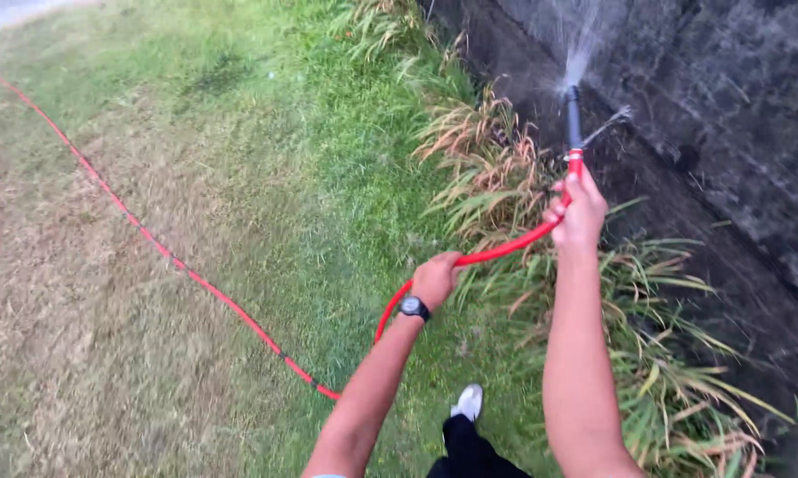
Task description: Water the grass and plants along the wall using a hose.
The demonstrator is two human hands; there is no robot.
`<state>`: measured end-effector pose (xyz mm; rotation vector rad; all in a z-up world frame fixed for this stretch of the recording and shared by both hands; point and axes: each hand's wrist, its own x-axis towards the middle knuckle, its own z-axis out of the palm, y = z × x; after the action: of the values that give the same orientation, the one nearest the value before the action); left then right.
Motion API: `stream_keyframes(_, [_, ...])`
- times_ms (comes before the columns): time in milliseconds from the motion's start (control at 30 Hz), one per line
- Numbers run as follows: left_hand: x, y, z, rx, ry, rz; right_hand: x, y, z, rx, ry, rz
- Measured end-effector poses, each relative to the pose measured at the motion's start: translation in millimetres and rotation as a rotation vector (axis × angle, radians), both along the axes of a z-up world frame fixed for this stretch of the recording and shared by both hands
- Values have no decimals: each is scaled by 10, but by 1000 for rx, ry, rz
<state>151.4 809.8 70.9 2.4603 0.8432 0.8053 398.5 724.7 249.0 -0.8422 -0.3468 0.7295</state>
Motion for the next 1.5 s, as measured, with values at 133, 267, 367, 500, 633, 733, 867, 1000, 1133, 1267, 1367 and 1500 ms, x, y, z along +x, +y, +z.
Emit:
stream_keyframes(133, [846, 454, -62, 8, -12, 6, 491, 438, -94, -65, -153, -126])
stream_keyframes(267, [1205, 533, -139, -22, 325, -134, 942, 621, -582, -368, -194, -54])
stream_keyframes(367, [1209, 733, -242, -221, 260, -147, 1325, 800, -1511, -504, -236, -86])
stream_keyframes(500, [893, 1060, -943, -329, 31, -36, 1410, 873, -2458, -643, -434, -8])
stream_keyframes(633, [386, 1138, -657, -543, 19, 178, 1403, 902, -2214, -641, -147, -129])
stream_keyframes(733, [42, 1166, -528, -488, -36, 313, 1448, 950, -2322, -685, -232, 9])
stream_keyframes(867, [-140, 1464, -337, -292, -153, 434, 1473, 1268, -2452, -655, -258, 8])
stream_keyframes(1000, [-215, 1613, 57, -344, -214, 529, 1428, 1549, -2812, -504, -424, 29])
stream_keyframes(1133, [-313, 2046, -107, -427, -234, 550, 1291, 1861, -2698, -716, -432, 36])
stream_keyframes(1267, [-324, 2640, -303, -358, -240, 519, 1239, 2257, -2924, -726, -489, -25])
stream_keyframes(1367, [-319, 3234, -391, -335, -238, 471, 1092, 2703, -2992, -755, -509, -49])
stream_keyframes(1500, [-220, 4347, -518, -360, -237, 341, 785, 3482, -3050, -760, -699, -286])
